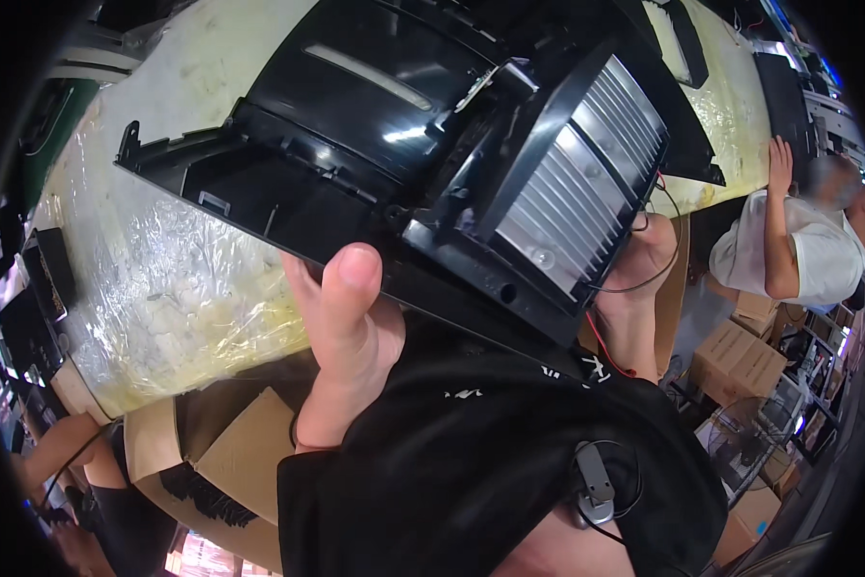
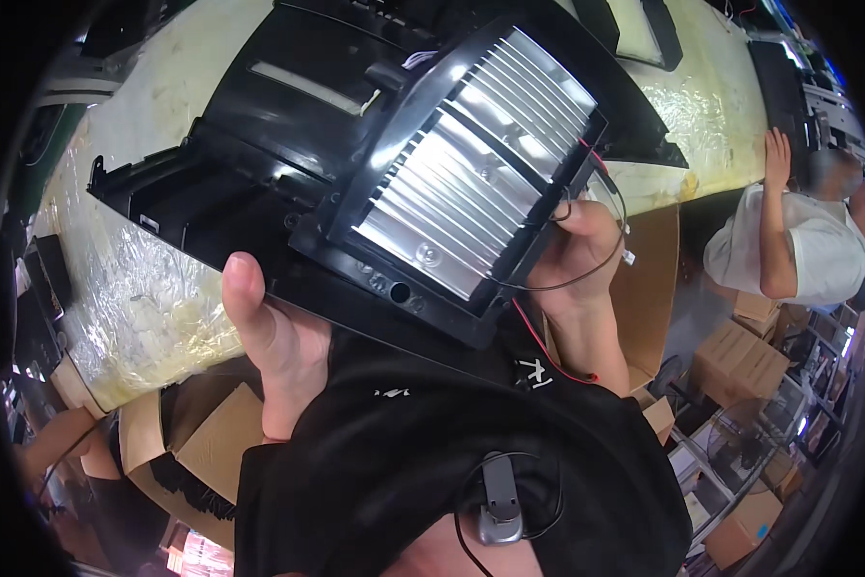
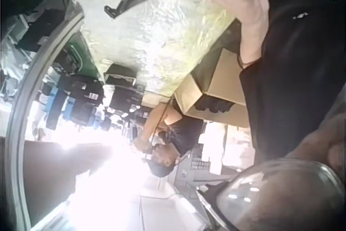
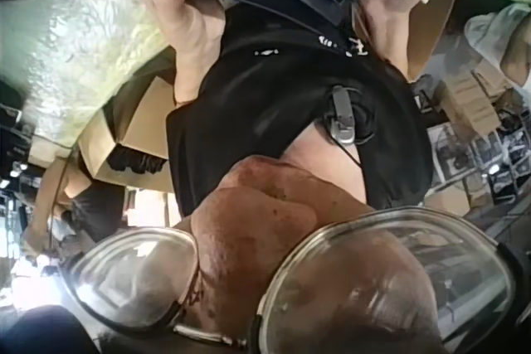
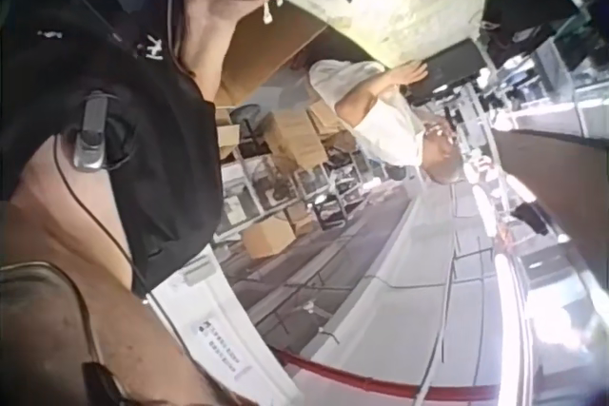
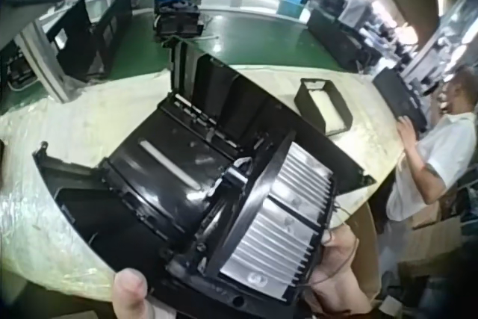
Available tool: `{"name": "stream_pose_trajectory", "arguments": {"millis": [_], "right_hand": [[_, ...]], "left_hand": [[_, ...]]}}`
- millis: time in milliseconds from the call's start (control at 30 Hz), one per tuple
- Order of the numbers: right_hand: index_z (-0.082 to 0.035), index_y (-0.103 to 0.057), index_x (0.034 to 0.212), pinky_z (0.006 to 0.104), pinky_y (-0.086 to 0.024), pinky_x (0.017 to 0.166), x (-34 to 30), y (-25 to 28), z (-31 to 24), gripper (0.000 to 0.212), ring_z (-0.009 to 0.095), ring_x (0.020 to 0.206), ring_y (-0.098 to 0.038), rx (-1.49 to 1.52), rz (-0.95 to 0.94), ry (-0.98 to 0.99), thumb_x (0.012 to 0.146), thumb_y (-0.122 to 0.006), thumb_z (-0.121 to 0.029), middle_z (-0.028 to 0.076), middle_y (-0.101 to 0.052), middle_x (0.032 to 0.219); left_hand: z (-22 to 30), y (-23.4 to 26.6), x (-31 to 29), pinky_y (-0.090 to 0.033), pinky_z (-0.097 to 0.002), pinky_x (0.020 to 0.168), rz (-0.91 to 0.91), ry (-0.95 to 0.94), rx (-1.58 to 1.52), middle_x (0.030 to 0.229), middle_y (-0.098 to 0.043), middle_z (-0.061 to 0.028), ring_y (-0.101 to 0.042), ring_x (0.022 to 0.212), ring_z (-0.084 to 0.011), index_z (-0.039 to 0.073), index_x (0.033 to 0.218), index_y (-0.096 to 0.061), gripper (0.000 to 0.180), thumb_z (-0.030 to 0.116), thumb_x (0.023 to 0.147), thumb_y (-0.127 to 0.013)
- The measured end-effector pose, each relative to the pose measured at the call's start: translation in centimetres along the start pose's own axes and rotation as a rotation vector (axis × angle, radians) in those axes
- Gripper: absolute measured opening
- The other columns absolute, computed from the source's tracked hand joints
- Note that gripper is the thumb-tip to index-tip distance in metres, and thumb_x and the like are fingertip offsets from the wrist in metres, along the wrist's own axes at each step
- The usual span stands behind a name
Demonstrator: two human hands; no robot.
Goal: Assembling electronic fan units into plastic housings using zip ties and pliers on a factory assembly line.
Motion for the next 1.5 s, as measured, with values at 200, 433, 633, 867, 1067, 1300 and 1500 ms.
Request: {"name": "stream_pose_trajectory", "arguments": {"millis": [200, 433, 633, 867, 1067, 1300, 1500], "right_hand": [[0.006, -0.058, 0.121, 0.0369, -0.059, 0.082, 0.6, 0.8, -0.2, 0.052, 0.025, 0.086, -0.07, -0.139, 0.072, 0.0, 0.073, -0.061, -0.012, 0.016, -0.07, 0.097], [0.001, -0.059, 0.115, 0.0337, -0.057, 0.085, 0.9, 0.7, -0.7, 0.04, 0.02, 0.088, -0.069, -0.301, 0.04, 0.042, 0.077, -0.062, -0.011, 0.01, -0.069, 0.097], [-0.003, -0.047, 0.13, 0.0431, -0.061, 0.076, 0.3, -0.8, -0.3, 0.06, 0.022, 0.099, -0.066, -0.449, -0.049, -0.165, 0.084, -0.072, -0.032, 0.009, -0.063, 0.115], [-0.005, -0.003, 0.154, 0.0477, -0.063, 0.072, -2.5, 1.2, -0.9, 0.093, 0.039, 0.124, -0.055, -0.081, -0.388, -0.482, 0.089, -0.069, -0.012, 0.03, -0.031, 0.149], [-0.007, -0.017, 0.155, 0.0285, -0.06, 0.068, -4.0, 3.2, -3.3, 0.082, 0.04, 0.115, -0.062, -0.233, -0.489, -0.007, 0.086, -0.061, 0.004, 0.036, -0.038, 0.143], [0.001, -0.059, 0.128, 0.0269, -0.056, 0.074, -4.4, 3.4, -2.9, 0.037, 0.017, 0.085, -0.07, -0.709, -0.116, 0.008, 0.095, -0.063, -0.013, 0.016, -0.073, 0.093], [0.0, -0.068, 0.112, 0.0266, -0.051, 0.056, -1.6, 1.1, -4.8, 0.037, 0.017, 0.06, -0.069, -1.623, 0.11, 0.674, 0.087, -0.074, -0.026, 0.012, -0.07, 0.068]], "left_hand": [[0.4, -1.4, 0.0, -0.046, -0.0387, 0.102, -0.005, -0.043, 0.06, 0.129, -0.055, -0.011, -0.056, 0.117, -0.0242, 0.001, 0.143, -0.036, 0.081, 0.025, 0.077, -0.075], [0.7, -2.0, 0.4, -0.044, -0.0372, 0.104, 0.017, -0.1, 0.2, 0.134, -0.053, -0.0109, -0.054, 0.121, -0.023, 0.001, 0.142, -0.038, 0.075, 0.045, 0.09, -0.068], [0.9, -4.3, 2.9, -0.05, -0.0295, 0.093, 0.09, -0.107, 0.293, 0.117, -0.066, -0.0061, -0.063, 0.103, -0.0177, 0.004, 0.127, -0.056, 0.061, 0.056, 0.095, -0.057], [2.0, -6.0, 4.9, -0.051, -0.0338, 0.095, 0.003, -0.212, 0.29, 0.117, -0.066, -0.007, -0.063, 0.105, -0.0206, 0.003, 0.126, -0.058, 0.06, 0.054, 0.094, -0.059], [2.3, -5.3, 6.3, -0.052, -0.0351, 0.096, -0.113, -0.109, 0.211, 0.121, -0.065, -0.0096, -0.064, 0.107, -0.0229, 0.002, 0.127, -0.057, 0.059, 0.05, 0.094, -0.061], [3.2, -4.6, 6.4, -0.05, -0.0354, 0.099, -0.078, -0.138, 0.259, 0.127, -0.062, -0.0118, -0.061, 0.114, -0.0226, 0.004, 0.13, -0.056, 0.058, 0.049, 0.094, -0.062], [4.0, -12.6, -3.3, -0.032, -0.042, 0.113, -0.219, -1.038, 1.308, 0.142, -0.049, -0.0161, -0.044, 0.134, -0.031, 0.001, 0.146, -0.039, 0.079, 0.036, 0.085, -0.075]]}}
Point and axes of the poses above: each hand's wrist, its own x-axis towards the middle knuckle, its own y-axis out of the back of the hand, z = x × y, the point moved 6 cm from there along x, towards the middle knuckle
